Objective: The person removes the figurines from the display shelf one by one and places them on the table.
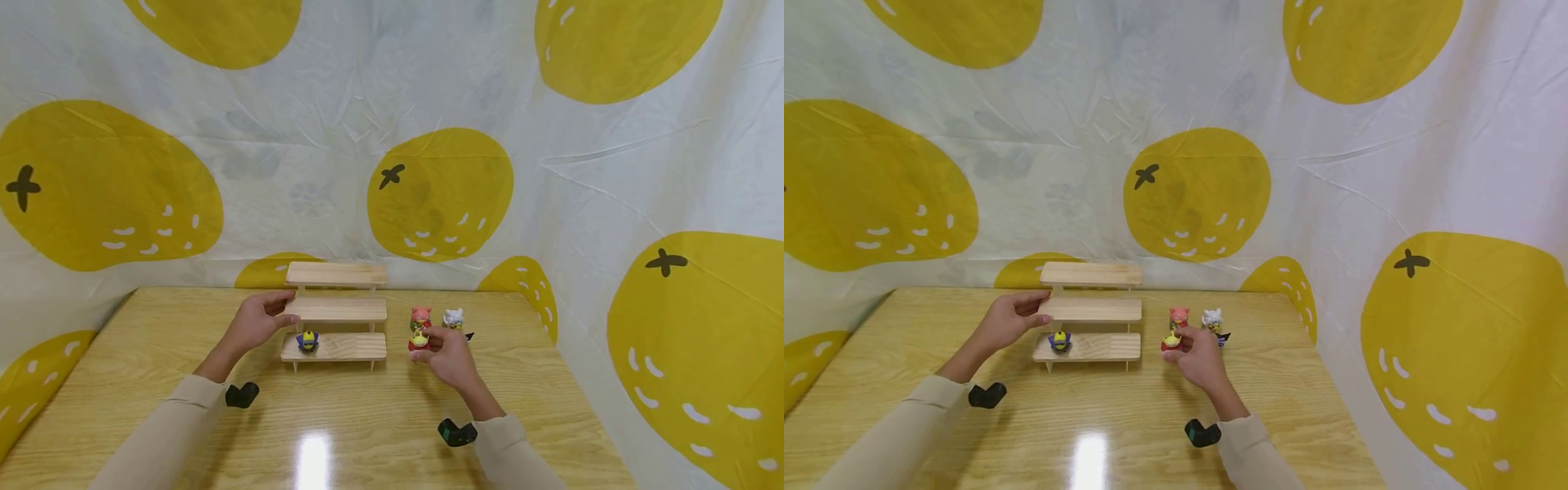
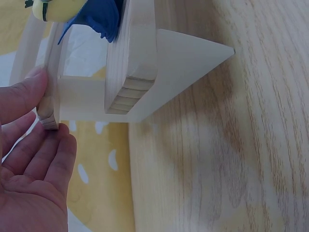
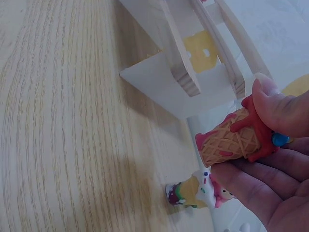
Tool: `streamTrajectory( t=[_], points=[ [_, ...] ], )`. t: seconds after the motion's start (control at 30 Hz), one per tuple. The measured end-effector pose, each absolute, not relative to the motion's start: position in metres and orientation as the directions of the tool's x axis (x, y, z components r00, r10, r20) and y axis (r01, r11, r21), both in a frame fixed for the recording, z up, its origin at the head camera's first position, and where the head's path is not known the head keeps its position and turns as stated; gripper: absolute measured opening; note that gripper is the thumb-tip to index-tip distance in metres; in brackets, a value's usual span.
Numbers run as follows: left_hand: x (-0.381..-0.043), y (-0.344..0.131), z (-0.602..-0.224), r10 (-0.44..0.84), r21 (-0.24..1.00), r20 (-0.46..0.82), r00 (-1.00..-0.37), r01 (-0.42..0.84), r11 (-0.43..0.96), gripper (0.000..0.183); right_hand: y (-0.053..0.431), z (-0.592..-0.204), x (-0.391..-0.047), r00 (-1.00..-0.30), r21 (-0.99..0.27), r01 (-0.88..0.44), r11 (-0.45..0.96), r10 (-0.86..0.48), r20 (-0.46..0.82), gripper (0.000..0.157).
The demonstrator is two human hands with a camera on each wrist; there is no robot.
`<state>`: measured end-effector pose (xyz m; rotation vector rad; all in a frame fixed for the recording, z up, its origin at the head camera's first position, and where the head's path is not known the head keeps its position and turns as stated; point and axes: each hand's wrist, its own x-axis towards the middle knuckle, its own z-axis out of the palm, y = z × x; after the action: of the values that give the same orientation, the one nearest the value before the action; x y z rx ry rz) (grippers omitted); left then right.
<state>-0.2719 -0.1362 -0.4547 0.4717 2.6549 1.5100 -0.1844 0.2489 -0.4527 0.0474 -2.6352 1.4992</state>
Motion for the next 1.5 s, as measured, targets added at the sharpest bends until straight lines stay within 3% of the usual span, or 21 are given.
streamTrajectory(
  t=[1.5],
  points=[
    [-0.271, -0.134, -0.453, 0.268, 0.843, 0.103, -0.958, 0.227, 0.487, 0.056, 0.282, -0.461, -0.179, -0.994, -0.805, -0.008, 0.594, 0.081, 0.07, 0.047]
  ],
)
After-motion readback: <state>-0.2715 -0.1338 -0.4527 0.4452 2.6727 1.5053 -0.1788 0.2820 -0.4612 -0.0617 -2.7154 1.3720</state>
